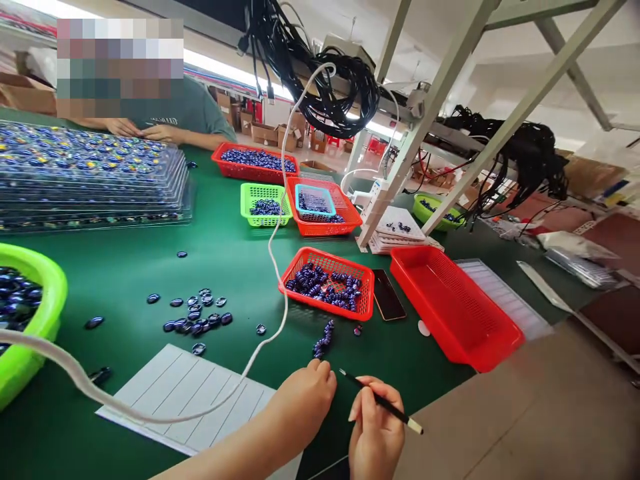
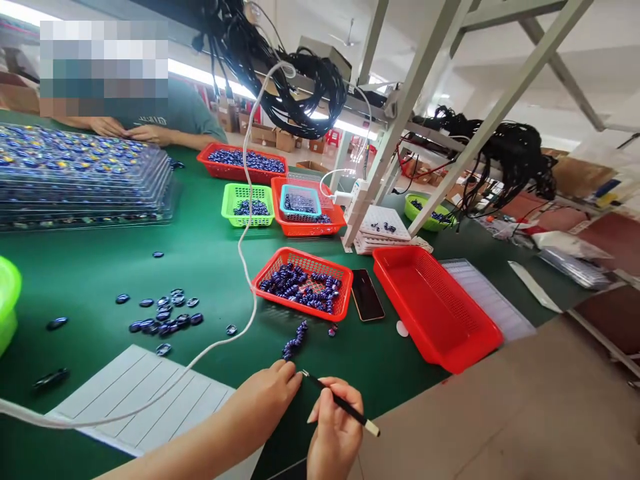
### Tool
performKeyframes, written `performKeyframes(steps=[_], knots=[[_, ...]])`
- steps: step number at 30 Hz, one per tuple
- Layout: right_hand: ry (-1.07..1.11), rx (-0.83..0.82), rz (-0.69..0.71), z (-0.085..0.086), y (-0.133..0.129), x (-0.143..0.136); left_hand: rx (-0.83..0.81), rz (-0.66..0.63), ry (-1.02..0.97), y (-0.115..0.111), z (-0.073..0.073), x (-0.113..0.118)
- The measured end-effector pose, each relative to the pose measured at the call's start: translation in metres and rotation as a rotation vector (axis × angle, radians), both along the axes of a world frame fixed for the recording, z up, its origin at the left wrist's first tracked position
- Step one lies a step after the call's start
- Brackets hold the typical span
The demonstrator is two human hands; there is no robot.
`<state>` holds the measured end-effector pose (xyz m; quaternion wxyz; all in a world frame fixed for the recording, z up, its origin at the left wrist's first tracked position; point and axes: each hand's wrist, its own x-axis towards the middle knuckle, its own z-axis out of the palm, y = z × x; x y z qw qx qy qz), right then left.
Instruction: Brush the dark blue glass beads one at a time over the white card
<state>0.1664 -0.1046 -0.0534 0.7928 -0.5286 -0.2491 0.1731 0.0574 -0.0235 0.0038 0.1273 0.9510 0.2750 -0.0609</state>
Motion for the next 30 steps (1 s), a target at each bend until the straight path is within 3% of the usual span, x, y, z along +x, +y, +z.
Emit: performKeyframes(steps=[4,8,11,15,21,25,30], knots=[[-0.007,-0.006,0.043,0.002,-0.003,0.002,-0.097,0.097,-0.134,0.0,0.001,-0.015],[0.036,-0.113,0.106,0.01,-0.01,0.007,-0.155,0.203,-0.401,-0.001,-0.005,-0.054],[0.007,-0.271,0.287,0.016,-0.014,0.007,-0.199,0.264,-0.6,-0.003,-0.007,-0.091],[-0.052,-0.437,0.488,0.027,-0.01,-0.006,-0.234,0.31,-0.667,-0.007,-0.005,-0.125],[-0.19,-0.682,0.783,0.032,0.001,-0.02,-0.282,0.175,-0.531,-0.009,0.003,-0.141],[-0.191,-0.695,0.79,0.032,0.004,-0.021,-0.293,-0.018,-0.395,-0.01,0.005,-0.149],[-0.151,-0.726,0.794,0.032,0.007,-0.019,-0.202,-0.07,-0.295,-0.013,0.004,-0.149]])
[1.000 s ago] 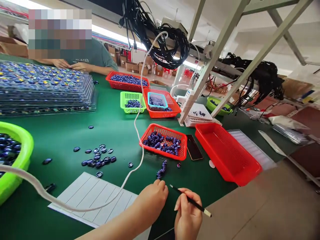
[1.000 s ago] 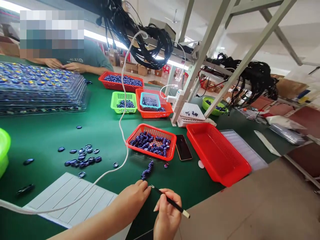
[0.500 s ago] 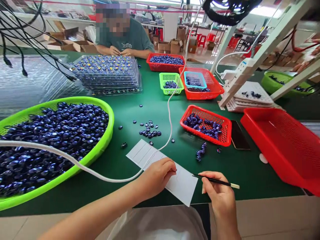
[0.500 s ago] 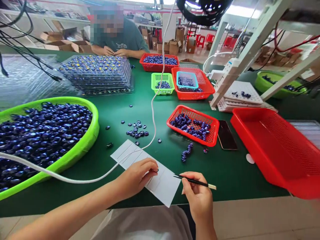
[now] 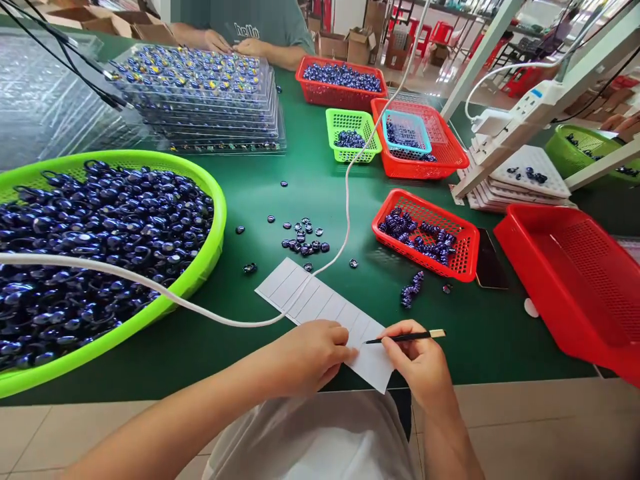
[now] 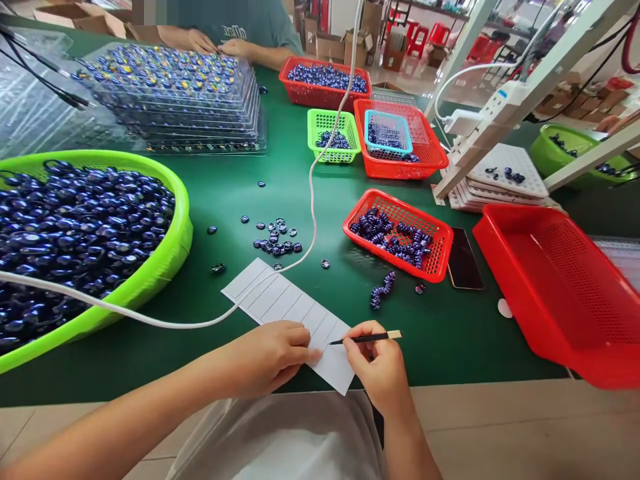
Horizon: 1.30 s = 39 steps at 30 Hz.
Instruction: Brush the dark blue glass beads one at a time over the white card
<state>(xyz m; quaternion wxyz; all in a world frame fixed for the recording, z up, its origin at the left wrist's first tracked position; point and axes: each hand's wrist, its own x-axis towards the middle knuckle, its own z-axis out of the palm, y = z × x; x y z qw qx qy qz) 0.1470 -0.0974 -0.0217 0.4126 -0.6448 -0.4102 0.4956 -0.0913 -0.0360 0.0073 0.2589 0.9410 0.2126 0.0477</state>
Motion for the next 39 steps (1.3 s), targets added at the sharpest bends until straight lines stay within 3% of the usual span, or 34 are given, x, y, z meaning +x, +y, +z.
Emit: performKeyframes(steps=[7,11,17,21,25,29,35,39], knots=[[-0.017,-0.029,0.066,0.0,0.003,0.004,0.028,-0.017,-0.016,0.0,0.0,0.002],[-0.054,0.043,0.047,0.003,0.001,0.001,0.015,-0.015,-0.037,0.0,-0.001,0.001],[0.092,0.104,-0.131,0.014,-0.004,-0.008,-0.002,0.001,-0.03,0.001,0.001,0.002],[0.144,0.203,-0.208,0.009,-0.007,-0.001,-0.056,0.087,-0.062,-0.003,0.002,0.003],[0.143,0.305,-0.27,0.0,-0.01,0.011,-0.208,0.332,-0.134,-0.006,0.005,0.011],[0.148,0.438,-0.366,-0.001,-0.011,0.015,-0.459,0.546,-0.203,0.002,0.012,0.035],[0.201,0.521,-0.524,-0.005,-0.005,0.014,-0.91,0.634,-0.461,0.015,-0.003,0.07],[0.238,0.534,-0.547,-0.006,-0.002,0.014,-1.027,0.633,-0.546,0.013,-0.016,0.073]])
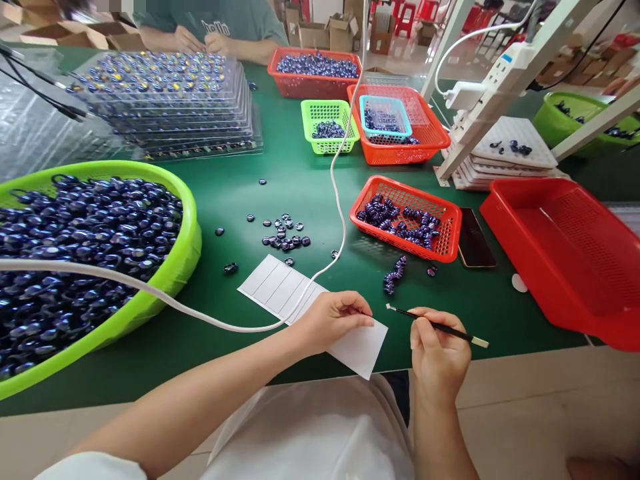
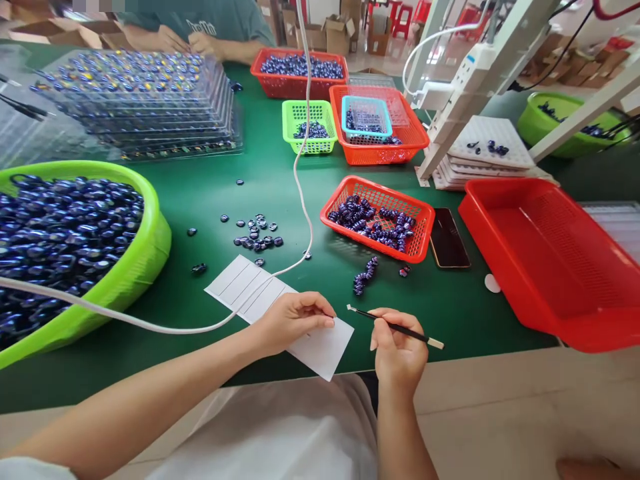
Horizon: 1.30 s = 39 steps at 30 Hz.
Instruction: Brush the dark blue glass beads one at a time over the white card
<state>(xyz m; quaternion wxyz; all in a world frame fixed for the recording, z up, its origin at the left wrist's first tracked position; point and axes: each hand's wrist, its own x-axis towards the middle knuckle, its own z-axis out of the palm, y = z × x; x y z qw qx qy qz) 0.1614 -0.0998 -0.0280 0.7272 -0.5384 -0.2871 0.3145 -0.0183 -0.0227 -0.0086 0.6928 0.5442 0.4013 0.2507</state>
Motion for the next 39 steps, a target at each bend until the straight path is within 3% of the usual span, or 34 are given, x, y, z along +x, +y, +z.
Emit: performKeyframes(steps=[18,32,39], knots=[[-0.217,0.073,0.09,-0.005,-0.01,-0.008,-0.04,0.042,-0.117,-0.002,-0.007,-0.003],[-0.59,0.141,0.201,-0.016,-0.018,-0.008,0.289,0.084,0.128,-0.012,-0.01,0.003],[-0.706,0.117,0.215,-0.019,-0.019,-0.005,0.355,0.084,0.149,-0.013,-0.011,0.004]])
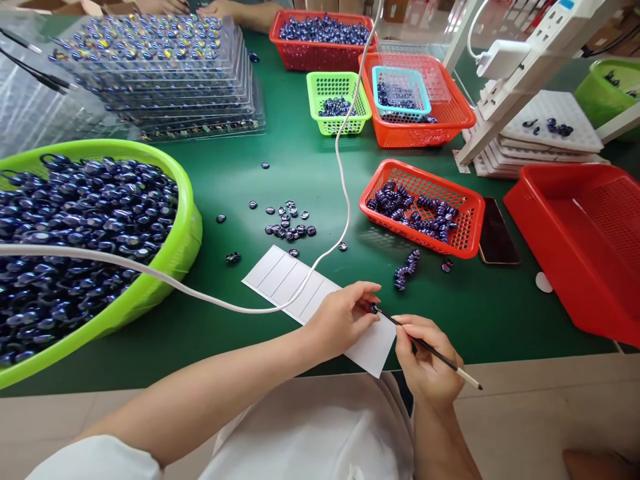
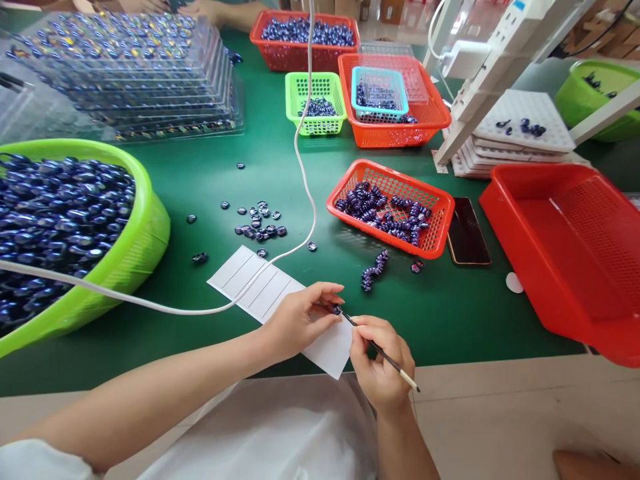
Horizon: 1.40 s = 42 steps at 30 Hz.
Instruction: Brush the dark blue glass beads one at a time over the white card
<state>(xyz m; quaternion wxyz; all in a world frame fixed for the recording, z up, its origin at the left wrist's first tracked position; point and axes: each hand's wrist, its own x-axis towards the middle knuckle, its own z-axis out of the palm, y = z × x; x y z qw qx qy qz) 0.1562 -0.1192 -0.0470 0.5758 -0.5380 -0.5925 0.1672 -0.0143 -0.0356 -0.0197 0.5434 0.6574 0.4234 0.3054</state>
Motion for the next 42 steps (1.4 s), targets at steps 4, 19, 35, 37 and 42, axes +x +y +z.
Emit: performKeyframes(steps=[4,19,35,37,42], knots=[[-0.015,-0.008,-0.019,-0.0003,0.0,-0.0006,0.008,0.002,0.016,0.0003,-0.0002,0.0],[-0.037,-0.001,-0.027,0.0025,0.0022,-0.0013,0.023,-0.011,0.012,0.0009,-0.0014,0.0004],[-0.32,0.066,0.071,0.0085,0.0042,0.0016,-0.007,0.002,0.022,0.0008,0.0011,0.0005],[-0.413,0.112,0.085,0.0084,0.0034,0.0024,-0.013,0.007,0.011,0.0014,0.0016,0.0007],[-0.338,0.142,-0.02,0.0053,0.0004,0.0023,-0.014,0.015,0.009,0.0017,0.0008,0.0008]])
